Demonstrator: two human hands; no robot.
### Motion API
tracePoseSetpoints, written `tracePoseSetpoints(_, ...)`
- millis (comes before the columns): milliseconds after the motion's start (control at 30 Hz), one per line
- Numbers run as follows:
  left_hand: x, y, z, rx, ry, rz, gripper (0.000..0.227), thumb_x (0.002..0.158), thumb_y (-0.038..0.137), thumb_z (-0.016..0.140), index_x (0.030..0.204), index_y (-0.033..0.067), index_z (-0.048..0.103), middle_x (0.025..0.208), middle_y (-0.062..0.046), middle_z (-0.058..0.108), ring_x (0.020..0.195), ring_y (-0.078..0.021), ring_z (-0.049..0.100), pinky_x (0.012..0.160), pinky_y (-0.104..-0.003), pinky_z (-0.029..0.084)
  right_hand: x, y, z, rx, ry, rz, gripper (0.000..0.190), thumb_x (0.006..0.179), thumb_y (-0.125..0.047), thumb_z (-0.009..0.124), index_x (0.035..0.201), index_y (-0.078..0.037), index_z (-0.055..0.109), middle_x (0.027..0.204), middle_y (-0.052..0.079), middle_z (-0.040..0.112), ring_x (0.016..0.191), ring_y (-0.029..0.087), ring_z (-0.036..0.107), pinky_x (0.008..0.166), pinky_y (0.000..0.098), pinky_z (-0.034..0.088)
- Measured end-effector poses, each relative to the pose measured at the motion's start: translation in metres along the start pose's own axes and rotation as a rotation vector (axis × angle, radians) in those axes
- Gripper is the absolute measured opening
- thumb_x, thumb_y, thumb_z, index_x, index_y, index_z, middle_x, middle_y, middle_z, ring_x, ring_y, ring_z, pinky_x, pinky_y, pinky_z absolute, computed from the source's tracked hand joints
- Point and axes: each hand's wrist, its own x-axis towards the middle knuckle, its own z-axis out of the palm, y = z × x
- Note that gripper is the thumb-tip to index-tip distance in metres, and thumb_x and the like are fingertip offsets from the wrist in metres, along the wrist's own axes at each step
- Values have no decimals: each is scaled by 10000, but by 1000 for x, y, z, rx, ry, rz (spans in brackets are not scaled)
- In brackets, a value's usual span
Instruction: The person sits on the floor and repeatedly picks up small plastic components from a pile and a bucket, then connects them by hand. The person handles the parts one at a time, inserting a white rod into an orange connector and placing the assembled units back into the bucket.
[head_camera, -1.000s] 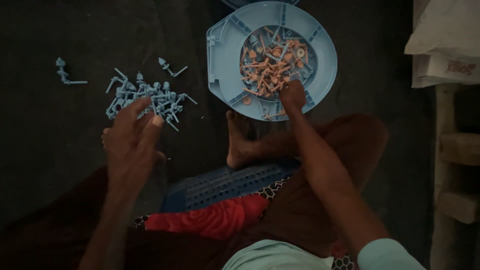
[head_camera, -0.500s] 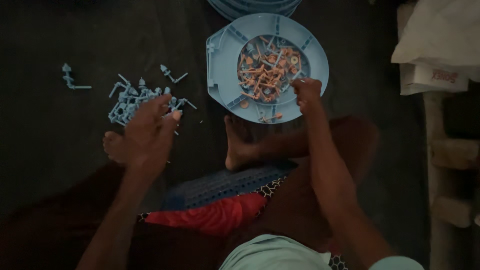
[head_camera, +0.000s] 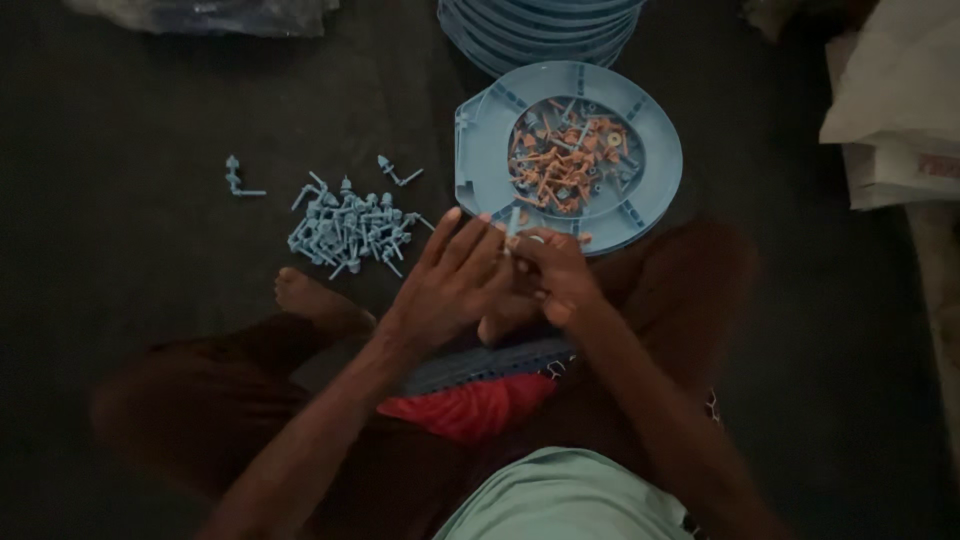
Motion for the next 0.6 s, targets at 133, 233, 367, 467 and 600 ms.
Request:
tracePoseSetpoints(133, -12, 8, -13, 182, 60, 73, 336, 942, 160, 637, 1256, 43, 667, 1395, -130, 633, 1419, -303, 498, 1265, -510, 275, -11, 3, 14, 10, -60, -61, 163, 964, -127, 713, 869, -26, 628, 698, 28, 593, 457, 68, 470, 393, 226, 327)
tracePoseSetpoints(233, -17, 11, -17, 112, -39, 86, 290, 953, 169, 633, 1207, 34, 663, 1181, -115, 652, 1272, -292, 592, 1238, -521, 341, -18, 8, 22, 12, -47, 8, 184, 988, -135, 717, 868, -54, 605, 704, 2, 570, 482, 59, 479, 406, 226, 335)
tracePoseSetpoints(367, -25, 10, -21, -306, -62, -118, 300, 951, 162, 598, 1230, 73, 665, 954, -96, 637, 1017, -296, 621, 1086, -510, 470, -26, 12, 30, 8, -94, 37, 170, 990, -171, 678, 894, -43, 619, 696, 12, 590, 448, 61, 442, 380, 225, 315)
tracePoseSetpoints(467, -36, 20, -27, -518, 198, -430, 225, 1083, 195, 546, 1250, 51, 590, 1075, -158, 659, 999, -322, 612, 881, -462, 493, -30, 10, 29, 49, -113, 26, 288, 1027, -286, 565, 1020, -13, 659, 629, -15, 528, 411, 49, 425, 352, 221, 329)
tracePoseSetpoints(600, -45, 38, -30, -855, 89, -1084, 273, 1066, 267, 521, 1231, 59, 585, 810, -93, 613, 674, -171, 608, 625, -352, 501, -28, 7, 13, 220, -358, 26, 405, 1084, -276, 477, 1257, 58, 626, 629, 0, 527, 473, 77, 482, 448, 240, 408)
